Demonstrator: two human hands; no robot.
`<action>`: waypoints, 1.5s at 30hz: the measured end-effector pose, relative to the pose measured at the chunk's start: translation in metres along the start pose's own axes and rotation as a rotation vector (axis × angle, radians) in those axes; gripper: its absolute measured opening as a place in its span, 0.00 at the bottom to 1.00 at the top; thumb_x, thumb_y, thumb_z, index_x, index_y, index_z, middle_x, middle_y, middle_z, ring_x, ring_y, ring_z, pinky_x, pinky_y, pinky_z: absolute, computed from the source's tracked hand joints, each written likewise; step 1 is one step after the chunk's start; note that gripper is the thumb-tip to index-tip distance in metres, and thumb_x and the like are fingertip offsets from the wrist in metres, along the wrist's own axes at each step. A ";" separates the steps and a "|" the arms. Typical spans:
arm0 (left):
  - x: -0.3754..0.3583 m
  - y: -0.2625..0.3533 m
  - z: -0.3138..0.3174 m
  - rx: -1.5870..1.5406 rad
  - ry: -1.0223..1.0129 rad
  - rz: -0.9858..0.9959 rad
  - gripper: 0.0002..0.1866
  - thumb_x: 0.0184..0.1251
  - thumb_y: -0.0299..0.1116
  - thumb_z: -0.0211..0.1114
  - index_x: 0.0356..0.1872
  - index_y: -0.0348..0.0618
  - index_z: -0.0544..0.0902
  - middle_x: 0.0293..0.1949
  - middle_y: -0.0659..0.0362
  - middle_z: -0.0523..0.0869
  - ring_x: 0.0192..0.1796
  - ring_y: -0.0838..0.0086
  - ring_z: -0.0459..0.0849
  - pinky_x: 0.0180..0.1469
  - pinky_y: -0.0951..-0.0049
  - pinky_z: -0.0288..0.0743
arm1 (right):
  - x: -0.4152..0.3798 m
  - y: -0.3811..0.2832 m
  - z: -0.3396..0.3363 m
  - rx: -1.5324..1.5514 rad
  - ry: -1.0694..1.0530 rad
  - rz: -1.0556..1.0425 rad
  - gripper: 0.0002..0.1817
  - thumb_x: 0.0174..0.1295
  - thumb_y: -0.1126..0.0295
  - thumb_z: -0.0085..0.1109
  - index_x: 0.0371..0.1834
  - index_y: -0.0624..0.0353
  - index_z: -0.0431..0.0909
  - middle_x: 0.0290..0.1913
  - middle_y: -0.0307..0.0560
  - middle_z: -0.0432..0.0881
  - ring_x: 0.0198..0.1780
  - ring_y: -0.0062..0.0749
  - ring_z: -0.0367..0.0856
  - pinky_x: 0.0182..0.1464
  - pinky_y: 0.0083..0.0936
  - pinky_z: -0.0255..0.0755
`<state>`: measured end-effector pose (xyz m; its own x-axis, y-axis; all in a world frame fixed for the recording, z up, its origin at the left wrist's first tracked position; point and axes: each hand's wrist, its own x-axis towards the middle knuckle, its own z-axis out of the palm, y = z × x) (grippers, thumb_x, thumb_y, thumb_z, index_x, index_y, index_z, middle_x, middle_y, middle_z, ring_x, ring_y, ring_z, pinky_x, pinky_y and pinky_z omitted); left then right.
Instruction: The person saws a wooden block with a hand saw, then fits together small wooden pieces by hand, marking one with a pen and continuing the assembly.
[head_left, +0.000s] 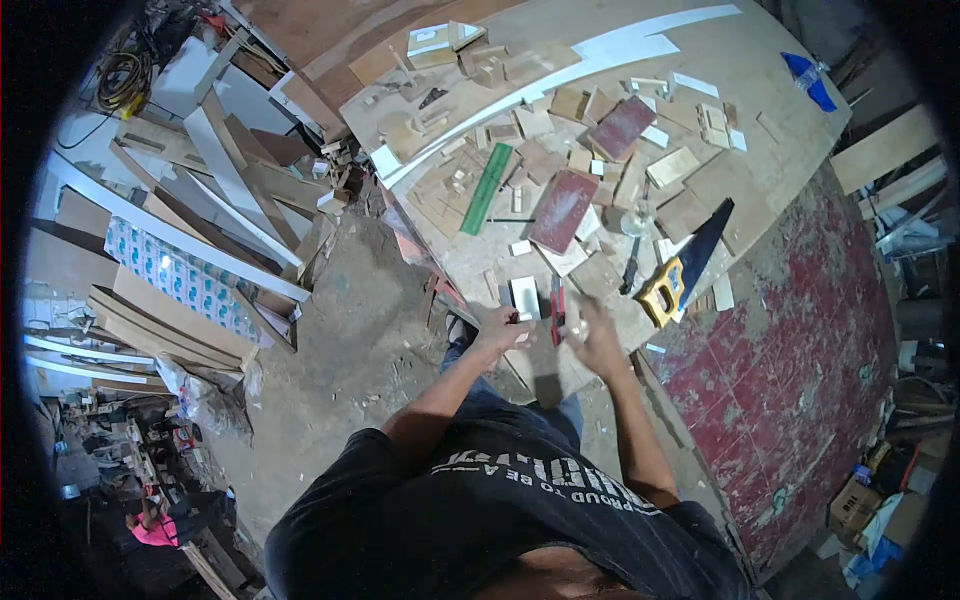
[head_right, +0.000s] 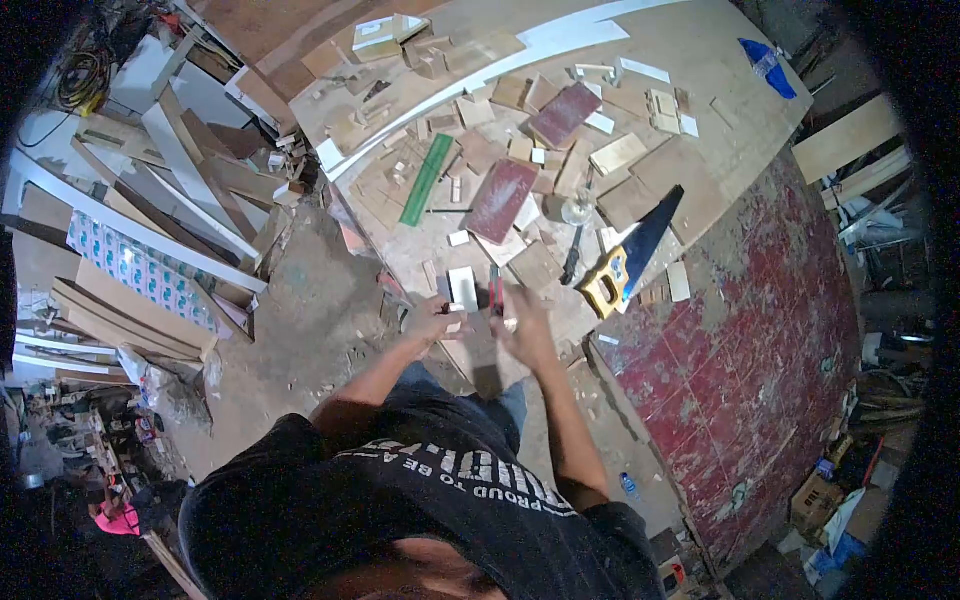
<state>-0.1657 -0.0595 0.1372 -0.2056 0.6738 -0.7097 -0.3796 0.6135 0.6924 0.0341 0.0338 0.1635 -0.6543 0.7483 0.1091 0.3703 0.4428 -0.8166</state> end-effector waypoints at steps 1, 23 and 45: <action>0.006 0.002 -0.006 0.027 0.010 0.033 0.09 0.64 0.23 0.65 0.44 0.34 0.79 0.39 0.57 0.83 0.39 0.70 0.89 0.33 0.72 0.85 | 0.004 -0.013 0.015 0.001 -0.022 -0.035 0.36 0.56 0.65 0.67 0.69 0.58 0.67 0.60 0.65 0.72 0.62 0.62 0.71 0.64 0.49 0.65; 0.113 0.244 -0.255 0.589 -0.164 0.451 0.12 0.56 0.25 0.70 0.40 0.34 0.79 0.36 0.54 0.86 0.39 0.72 0.86 0.42 0.70 0.79 | 0.292 -0.135 0.190 0.235 0.005 0.019 0.24 0.56 0.84 0.64 0.58 0.60 0.74 0.52 0.53 0.74 0.47 0.43 0.80 0.49 0.29 0.77; 0.289 0.282 -0.284 0.504 0.202 0.933 0.40 0.51 0.27 0.75 0.67 0.35 0.66 0.61 0.41 0.72 0.65 0.45 0.70 0.66 0.53 0.66 | 0.473 -0.044 0.275 0.265 0.501 0.262 0.09 0.62 0.79 0.63 0.45 0.66 0.77 0.38 0.44 0.82 0.40 0.23 0.81 0.45 0.22 0.75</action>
<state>-0.5882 0.1911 0.0906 -0.3843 0.9111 0.1489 0.4096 0.0237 0.9120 -0.4728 0.2323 0.0954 -0.1514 0.9847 0.0867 0.2581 0.1240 -0.9581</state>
